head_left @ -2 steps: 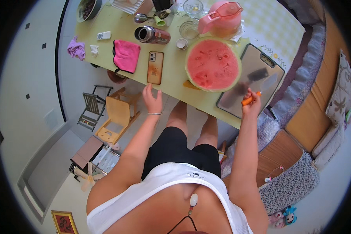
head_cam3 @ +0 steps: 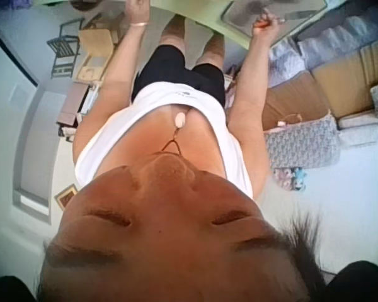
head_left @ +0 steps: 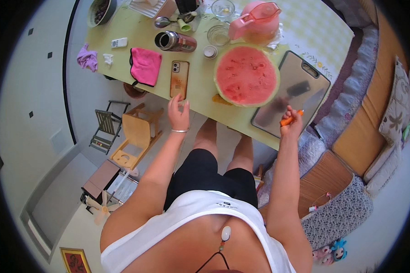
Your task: The person cuts a watermelon in half on a cutting board, then scoops out portions of the flesh with a knife. They discard the rind into a bin and later walk to a storage area to retrieve a red mesh bag containing food items.
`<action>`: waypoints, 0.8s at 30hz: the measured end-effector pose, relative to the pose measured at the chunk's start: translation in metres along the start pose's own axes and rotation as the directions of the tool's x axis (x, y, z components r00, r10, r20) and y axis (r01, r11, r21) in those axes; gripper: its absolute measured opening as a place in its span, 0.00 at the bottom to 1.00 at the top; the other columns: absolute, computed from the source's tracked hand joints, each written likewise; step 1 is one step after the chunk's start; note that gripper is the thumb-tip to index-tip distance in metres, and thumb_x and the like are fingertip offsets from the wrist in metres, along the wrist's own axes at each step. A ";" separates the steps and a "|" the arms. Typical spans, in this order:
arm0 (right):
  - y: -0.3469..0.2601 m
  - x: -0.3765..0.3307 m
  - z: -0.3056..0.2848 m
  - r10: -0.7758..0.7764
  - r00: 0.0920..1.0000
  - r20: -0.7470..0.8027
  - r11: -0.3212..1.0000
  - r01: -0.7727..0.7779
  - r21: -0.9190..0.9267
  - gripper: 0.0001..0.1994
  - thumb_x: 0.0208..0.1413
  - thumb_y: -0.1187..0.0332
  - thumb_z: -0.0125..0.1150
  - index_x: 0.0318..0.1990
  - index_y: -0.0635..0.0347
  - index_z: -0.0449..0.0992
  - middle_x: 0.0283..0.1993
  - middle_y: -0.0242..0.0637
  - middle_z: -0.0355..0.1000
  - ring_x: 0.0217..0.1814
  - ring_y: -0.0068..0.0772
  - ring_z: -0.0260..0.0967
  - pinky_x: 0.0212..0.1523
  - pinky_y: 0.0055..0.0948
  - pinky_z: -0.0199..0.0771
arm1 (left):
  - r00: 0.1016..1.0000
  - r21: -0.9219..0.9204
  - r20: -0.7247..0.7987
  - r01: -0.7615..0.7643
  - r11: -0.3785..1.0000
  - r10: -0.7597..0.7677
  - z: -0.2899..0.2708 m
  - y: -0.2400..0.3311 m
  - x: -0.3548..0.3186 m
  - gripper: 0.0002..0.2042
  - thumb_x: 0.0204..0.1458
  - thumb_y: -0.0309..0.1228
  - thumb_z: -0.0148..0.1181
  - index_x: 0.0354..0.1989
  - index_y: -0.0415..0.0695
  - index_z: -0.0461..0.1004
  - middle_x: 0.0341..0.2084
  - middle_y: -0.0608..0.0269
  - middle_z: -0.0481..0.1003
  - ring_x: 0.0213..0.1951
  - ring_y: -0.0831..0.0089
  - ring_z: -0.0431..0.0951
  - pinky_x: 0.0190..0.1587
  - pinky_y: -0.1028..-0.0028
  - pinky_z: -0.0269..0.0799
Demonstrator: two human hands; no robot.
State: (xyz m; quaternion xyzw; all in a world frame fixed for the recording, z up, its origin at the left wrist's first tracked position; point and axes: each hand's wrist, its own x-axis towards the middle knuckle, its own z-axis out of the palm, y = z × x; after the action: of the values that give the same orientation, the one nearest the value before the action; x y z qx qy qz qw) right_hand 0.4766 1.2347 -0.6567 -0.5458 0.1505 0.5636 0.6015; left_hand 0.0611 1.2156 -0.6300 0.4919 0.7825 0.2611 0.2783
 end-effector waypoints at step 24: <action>0.006 -0.024 0.047 -0.098 0.972 0.212 0.995 0.090 0.046 0.21 0.62 0.67 0.50 0.62 0.58 0.59 0.64 0.36 0.62 0.62 0.32 0.61 0.53 0.38 0.66 | 0.820 -0.298 0.167 -0.487 0.821 0.547 0.133 0.150 0.100 0.29 0.62 0.44 0.45 0.68 0.41 0.52 0.65 0.50 0.55 0.65 0.58 0.56 0.66 0.66 0.48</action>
State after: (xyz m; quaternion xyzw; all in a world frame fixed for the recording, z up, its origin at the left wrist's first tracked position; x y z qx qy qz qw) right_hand 0.4433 1.2594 -0.6235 -0.4775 0.0694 0.5871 0.6500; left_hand 0.2108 1.3824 -0.6398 0.6776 0.5399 0.3576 0.3485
